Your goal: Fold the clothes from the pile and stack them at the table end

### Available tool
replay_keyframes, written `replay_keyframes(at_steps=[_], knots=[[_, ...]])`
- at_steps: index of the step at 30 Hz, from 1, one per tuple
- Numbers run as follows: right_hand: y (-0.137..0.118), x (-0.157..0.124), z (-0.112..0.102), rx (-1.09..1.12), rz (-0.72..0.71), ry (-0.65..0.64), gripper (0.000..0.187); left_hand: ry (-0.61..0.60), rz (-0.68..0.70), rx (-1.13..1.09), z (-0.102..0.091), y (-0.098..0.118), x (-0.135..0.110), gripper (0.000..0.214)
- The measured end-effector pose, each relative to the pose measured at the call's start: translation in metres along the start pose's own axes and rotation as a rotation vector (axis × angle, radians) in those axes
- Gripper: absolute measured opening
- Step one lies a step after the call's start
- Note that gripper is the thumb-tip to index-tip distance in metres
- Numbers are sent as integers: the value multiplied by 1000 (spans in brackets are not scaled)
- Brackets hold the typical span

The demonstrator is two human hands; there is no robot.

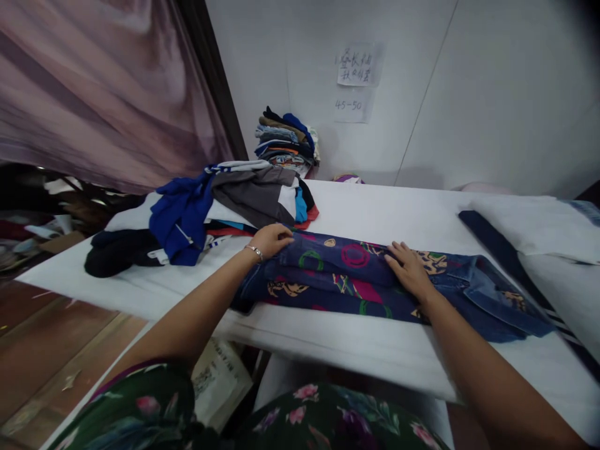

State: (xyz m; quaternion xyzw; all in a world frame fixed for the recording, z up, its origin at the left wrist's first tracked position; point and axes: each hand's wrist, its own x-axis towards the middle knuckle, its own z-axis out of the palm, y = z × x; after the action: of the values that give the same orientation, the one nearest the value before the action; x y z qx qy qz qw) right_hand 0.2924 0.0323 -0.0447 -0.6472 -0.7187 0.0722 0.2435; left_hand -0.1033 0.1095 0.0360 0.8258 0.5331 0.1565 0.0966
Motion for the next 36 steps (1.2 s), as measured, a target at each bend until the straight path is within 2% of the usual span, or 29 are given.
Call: replay_keyframes(at_steps=[2, 3, 7, 9, 15, 19, 22, 26, 29, 33, 36], knots=[[-5, -6, -3, 68, -109, 46, 49, -74, 114, 40, 8, 2, -13, 27], [-8, -8, -4, 82, -161, 16, 49, -110, 155, 71, 13, 3, -17, 28], [-19, -16, -1, 1, -255, -222, 54, -156, 184, 169, 29, 7, -26, 28], [-21, -16, 1, -43, -253, -268, 55, -156, 185, 186, 31, 9, -26, 24], [-17, -15, 3, -78, -274, -263, 53, -169, 165, 189, 25, 11, -30, 27], [-22, -20, 0, -71, -255, -248, 53, -65, 151, 187, 21, 13, -46, 29], [-31, -31, -5, -33, -266, -178, 54, -18, 232, 155, 20, 18, -60, 27], [-42, -49, -10, -45, -334, -184, 54, -96, 272, 184, 23, 23, -67, 36], [-45, -56, -9, -107, -371, -230, 53, -153, 256, 233, 26, 23, -63, 27], [-44, -57, -7, -150, -375, -226, 47, -149, 262, 256, 28, 22, -56, 25], [-43, -57, -4, -144, -390, -179, 50, -126, 275, 231, 30, 21, -55, 23]])
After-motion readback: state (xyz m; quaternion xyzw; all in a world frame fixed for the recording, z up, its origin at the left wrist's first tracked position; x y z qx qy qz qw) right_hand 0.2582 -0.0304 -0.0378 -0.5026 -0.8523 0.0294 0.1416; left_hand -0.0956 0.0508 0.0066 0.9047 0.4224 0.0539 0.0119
